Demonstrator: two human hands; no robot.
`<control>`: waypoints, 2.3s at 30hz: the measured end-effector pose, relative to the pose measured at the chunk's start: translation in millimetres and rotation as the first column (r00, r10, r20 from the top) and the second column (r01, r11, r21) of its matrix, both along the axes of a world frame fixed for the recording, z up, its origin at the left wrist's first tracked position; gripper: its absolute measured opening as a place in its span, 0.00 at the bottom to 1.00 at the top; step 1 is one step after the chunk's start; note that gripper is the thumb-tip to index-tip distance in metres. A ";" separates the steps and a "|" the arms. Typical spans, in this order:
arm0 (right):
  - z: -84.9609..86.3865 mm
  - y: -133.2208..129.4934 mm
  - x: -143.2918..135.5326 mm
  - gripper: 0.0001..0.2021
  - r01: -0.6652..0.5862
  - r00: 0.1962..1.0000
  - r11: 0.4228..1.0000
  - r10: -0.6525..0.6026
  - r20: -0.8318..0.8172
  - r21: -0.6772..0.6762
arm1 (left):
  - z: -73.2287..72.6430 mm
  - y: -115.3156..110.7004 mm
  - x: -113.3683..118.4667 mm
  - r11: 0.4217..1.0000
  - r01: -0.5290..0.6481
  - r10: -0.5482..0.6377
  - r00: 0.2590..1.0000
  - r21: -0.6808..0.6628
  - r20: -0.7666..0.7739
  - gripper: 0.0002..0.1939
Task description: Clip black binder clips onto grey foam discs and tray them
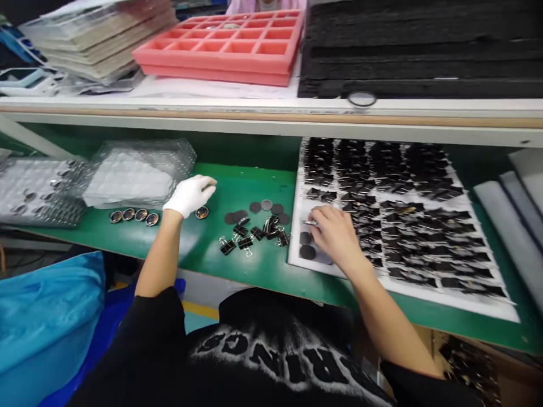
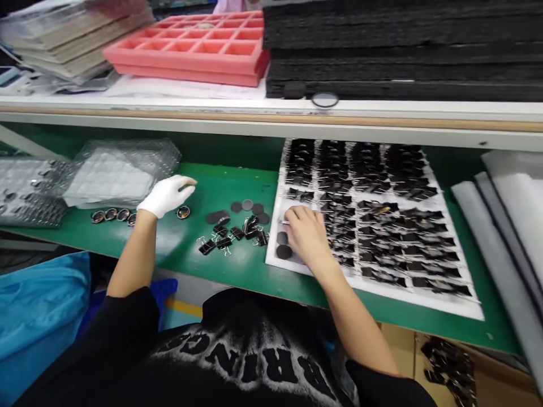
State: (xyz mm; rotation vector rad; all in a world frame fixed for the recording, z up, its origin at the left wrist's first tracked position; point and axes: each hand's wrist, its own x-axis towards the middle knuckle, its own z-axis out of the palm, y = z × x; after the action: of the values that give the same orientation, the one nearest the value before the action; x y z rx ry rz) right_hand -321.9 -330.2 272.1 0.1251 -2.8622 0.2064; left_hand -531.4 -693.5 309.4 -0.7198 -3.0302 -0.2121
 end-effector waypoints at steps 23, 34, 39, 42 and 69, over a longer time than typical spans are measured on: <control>-25.9 -101.1 -183.3 0.15 -0.498 0.844 0.818 0.533 0.054 -0.288 | -78.7 54.8 -7.5 0.987 0.132 -0.134 0.991 0.094 0.015 0.30; 4.7 -85.3 -153.6 0.28 -0.535 0.805 0.809 0.576 0.145 -0.242 | -77.4 53.8 -3.7 0.970 0.224 -0.225 0.974 0.094 -0.006 0.29; 24.6 -91.6 -96.5 0.13 -0.555 0.741 0.807 0.590 0.320 -0.201 | -73.2 54.1 -2.6 0.969 0.241 -0.242 0.970 0.059 0.011 0.23; 17.4 -95.7 -76.8 0.11 -0.635 0.686 0.764 0.627 0.370 -0.117 | -73.1 51.9 -2.1 0.966 0.247 -0.248 0.969 0.072 0.010 0.31; -0.1 -79.9 -207.7 0.18 0.152 0.944 0.933 -0.040 0.326 -0.326 | -85.3 54.4 -7.7 0.985 0.166 -0.161 0.983 0.049 -0.090 0.20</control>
State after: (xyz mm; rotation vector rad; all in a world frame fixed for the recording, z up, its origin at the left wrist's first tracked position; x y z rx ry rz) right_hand -529.6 -410.0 272.0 -0.1332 -3.0753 0.7718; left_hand -539.1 -639.1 224.1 -0.9483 -2.8728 -0.2609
